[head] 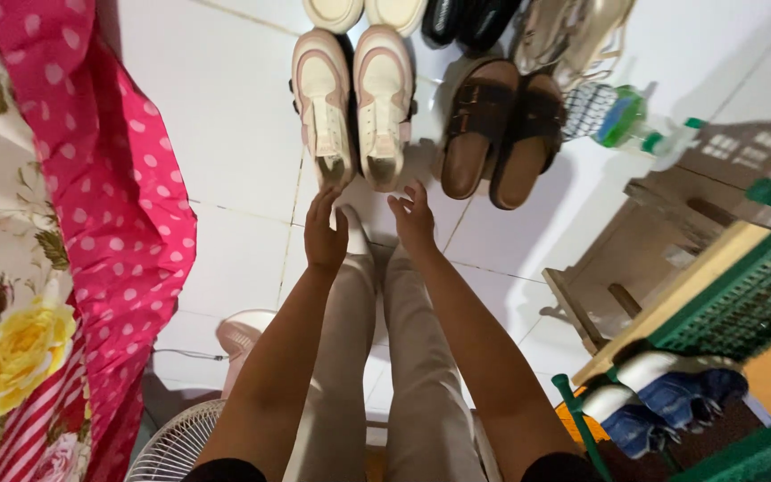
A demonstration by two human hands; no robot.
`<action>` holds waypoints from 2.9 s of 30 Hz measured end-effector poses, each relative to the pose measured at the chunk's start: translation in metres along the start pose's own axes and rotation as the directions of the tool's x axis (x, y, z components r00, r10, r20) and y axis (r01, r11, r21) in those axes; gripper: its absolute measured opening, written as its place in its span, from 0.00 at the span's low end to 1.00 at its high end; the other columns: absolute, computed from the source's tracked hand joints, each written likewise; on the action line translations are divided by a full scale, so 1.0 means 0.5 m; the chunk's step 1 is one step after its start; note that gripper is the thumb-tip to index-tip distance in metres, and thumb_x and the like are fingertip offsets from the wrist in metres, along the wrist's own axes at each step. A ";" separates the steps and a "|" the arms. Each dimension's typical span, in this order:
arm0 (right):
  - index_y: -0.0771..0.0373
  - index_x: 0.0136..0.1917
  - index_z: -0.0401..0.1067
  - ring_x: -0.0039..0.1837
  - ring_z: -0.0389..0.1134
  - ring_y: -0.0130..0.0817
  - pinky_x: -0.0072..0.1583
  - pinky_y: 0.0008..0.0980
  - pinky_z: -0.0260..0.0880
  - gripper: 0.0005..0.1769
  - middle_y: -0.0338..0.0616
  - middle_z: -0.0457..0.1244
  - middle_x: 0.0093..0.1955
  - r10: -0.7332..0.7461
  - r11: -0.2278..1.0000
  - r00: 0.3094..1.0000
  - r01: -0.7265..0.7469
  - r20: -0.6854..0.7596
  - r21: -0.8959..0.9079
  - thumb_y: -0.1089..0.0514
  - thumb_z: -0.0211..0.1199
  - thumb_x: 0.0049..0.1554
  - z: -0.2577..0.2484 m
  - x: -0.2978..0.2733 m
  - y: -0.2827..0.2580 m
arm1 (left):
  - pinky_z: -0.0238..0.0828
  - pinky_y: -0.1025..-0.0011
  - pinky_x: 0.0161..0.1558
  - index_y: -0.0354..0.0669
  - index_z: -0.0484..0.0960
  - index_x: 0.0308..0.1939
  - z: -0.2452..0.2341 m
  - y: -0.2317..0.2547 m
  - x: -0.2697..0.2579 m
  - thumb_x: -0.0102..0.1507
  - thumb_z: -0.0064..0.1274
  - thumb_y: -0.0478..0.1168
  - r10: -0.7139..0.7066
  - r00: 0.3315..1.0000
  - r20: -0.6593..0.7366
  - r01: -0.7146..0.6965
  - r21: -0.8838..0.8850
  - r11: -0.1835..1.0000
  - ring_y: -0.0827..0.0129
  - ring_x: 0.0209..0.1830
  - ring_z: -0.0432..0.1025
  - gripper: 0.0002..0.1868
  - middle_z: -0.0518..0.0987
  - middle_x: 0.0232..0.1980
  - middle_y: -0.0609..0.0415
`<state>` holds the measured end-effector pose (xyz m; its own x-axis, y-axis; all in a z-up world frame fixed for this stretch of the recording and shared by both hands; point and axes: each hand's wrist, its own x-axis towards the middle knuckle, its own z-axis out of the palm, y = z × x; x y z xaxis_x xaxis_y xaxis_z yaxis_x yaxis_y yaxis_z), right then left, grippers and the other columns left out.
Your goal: Removing shoes from a rack and cleaning the rack with spray and a cloth.
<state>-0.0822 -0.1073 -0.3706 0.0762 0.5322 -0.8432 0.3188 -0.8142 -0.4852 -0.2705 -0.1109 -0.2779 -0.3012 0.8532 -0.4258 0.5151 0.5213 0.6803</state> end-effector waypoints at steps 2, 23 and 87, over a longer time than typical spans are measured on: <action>0.59 0.78 0.53 0.68 0.67 0.43 0.63 0.37 0.71 0.39 0.55 0.60 0.74 -0.066 0.998 0.998 0.066 -0.017 -0.005 0.50 0.67 0.61 -0.021 -0.030 -0.022 | 0.68 0.58 0.67 0.38 0.78 0.60 -0.009 0.044 -0.007 0.66 0.50 0.28 0.017 1.000 0.023 -0.017 0.005 1.000 0.50 0.70 0.69 0.17 0.76 0.67 0.45; 0.62 0.70 0.67 0.65 0.68 0.41 0.63 0.37 0.68 0.26 0.51 0.66 0.68 -0.145 0.980 0.978 0.163 -0.153 0.112 0.55 0.63 0.60 -0.275 -0.428 -0.208 | 0.48 0.45 0.73 0.48 0.77 0.60 -0.034 0.450 -0.140 0.61 0.59 0.36 0.384 0.790 0.478 -0.507 0.156 0.848 0.52 0.75 0.62 0.22 0.76 0.67 0.51; 0.65 0.61 0.63 0.51 0.72 0.43 0.52 0.33 0.70 0.18 0.57 0.68 0.50 0.354 0.897 0.194 0.209 -0.915 0.391 0.73 0.59 0.59 -0.555 -0.743 0.172 | 0.77 0.56 0.49 0.39 0.75 0.39 0.466 0.640 -0.473 0.57 0.62 0.31 0.515 0.123 0.848 -0.761 -0.253 0.597 0.41 0.48 0.76 0.11 0.75 0.57 0.35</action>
<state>0.1791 -0.3106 -0.0347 0.9921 0.0274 -0.1226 -0.0672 -0.7093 -0.7017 0.1524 -0.1492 -0.0984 0.9091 0.3611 -0.2078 0.3342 -0.3344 0.8812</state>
